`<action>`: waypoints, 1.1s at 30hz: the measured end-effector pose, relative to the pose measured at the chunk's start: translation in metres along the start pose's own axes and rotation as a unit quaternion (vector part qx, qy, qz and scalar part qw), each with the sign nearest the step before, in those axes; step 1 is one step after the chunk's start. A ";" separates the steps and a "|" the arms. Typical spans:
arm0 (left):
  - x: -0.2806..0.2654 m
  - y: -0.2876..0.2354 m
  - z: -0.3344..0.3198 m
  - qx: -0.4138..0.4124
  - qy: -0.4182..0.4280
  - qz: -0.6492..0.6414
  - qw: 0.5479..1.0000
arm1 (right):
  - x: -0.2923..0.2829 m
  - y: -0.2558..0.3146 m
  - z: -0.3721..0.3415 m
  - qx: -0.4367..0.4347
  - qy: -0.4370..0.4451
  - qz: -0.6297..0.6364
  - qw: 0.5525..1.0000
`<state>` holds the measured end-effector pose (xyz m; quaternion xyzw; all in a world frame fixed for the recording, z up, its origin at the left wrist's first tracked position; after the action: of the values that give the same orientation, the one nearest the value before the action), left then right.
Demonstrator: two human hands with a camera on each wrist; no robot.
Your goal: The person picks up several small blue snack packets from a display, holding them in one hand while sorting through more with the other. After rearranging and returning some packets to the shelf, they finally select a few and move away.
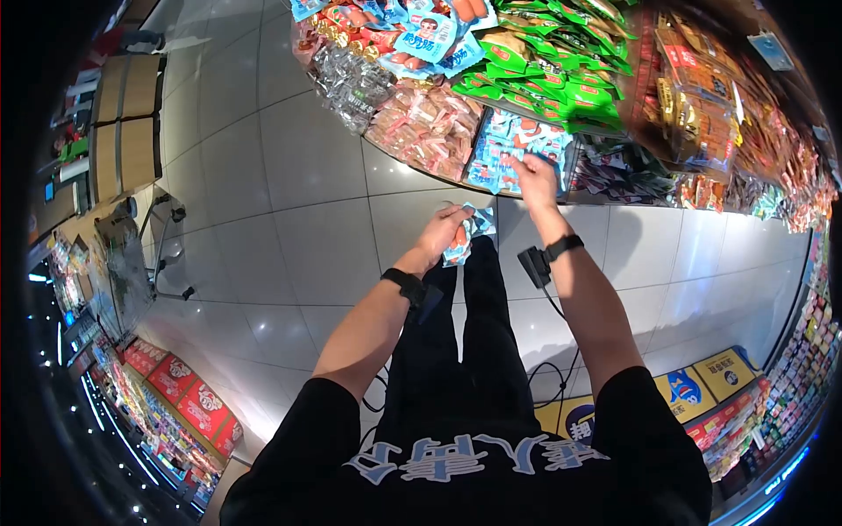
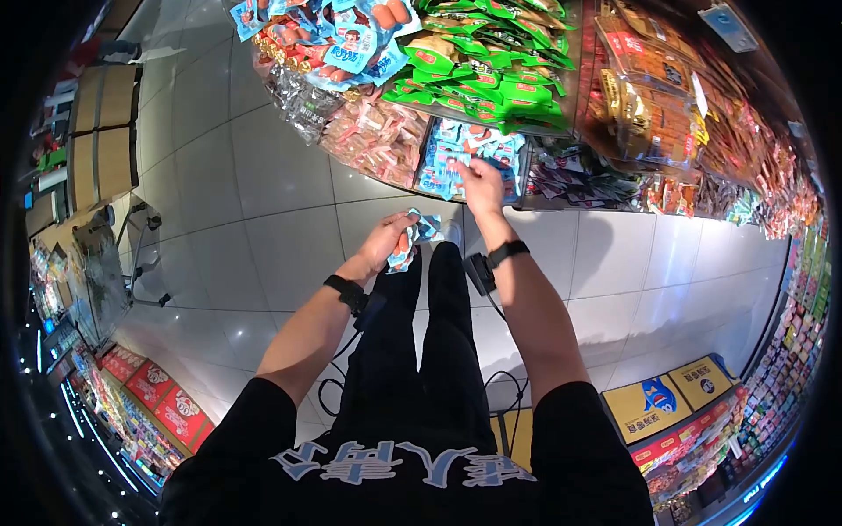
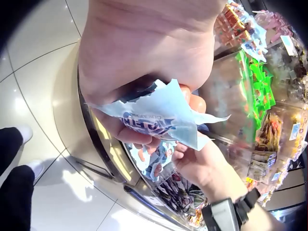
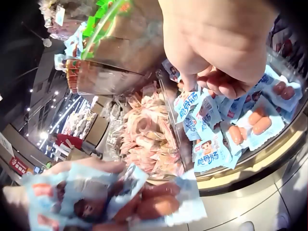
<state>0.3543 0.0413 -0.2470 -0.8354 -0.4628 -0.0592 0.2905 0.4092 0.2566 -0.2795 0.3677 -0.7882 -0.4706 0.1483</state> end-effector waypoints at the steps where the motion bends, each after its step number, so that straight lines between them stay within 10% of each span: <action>1: 0.000 -0.003 -0.004 -0.001 -0.007 -0.001 1.000 | 0.007 -0.008 0.014 0.002 -0.011 -0.044 0.999; 6: -0.012 -0.009 -0.006 0.016 -0.012 -0.039 0.999 | 0.035 -0.017 0.025 0.045 -0.072 0.035 0.996; 10: -0.009 -0.016 0.002 0.015 -0.020 -0.097 0.995 | 0.018 -0.008 -0.024 -0.116 -0.071 -0.073 0.988; 14: 0.000 -0.017 0.016 0.014 0.024 -0.101 0.994 | 0.015 0.006 -0.079 0.098 0.167 -0.042 0.980; 22: 0.018 -0.019 0.018 0.033 0.007 -0.065 0.997 | -0.027 -0.013 -0.069 0.100 -0.028 0.135 0.985; 27: 0.019 -0.015 0.013 0.018 -0.007 -0.070 0.997 | -0.080 -0.040 -0.022 -0.068 -0.252 -0.158 0.952; 33: 0.024 -0.016 0.007 0.012 0.015 -0.076 0.997 | -0.051 -0.025 -0.042 -0.192 -0.148 -0.448 0.860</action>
<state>0.3536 0.0692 -0.2374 -0.7933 -0.5214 -0.0881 0.3019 0.4793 0.2597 -0.2740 0.5712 -0.4452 -0.6773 -0.1297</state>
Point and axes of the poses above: each hand's wrist, its own z-axis towards the middle knuckle, its own x-axis out of the palm, y = z × x, the point moved 3 cm from there along z, towards the middle knuckle, and after that the axes turned 1 degree about -z, right-handed, at the moved point
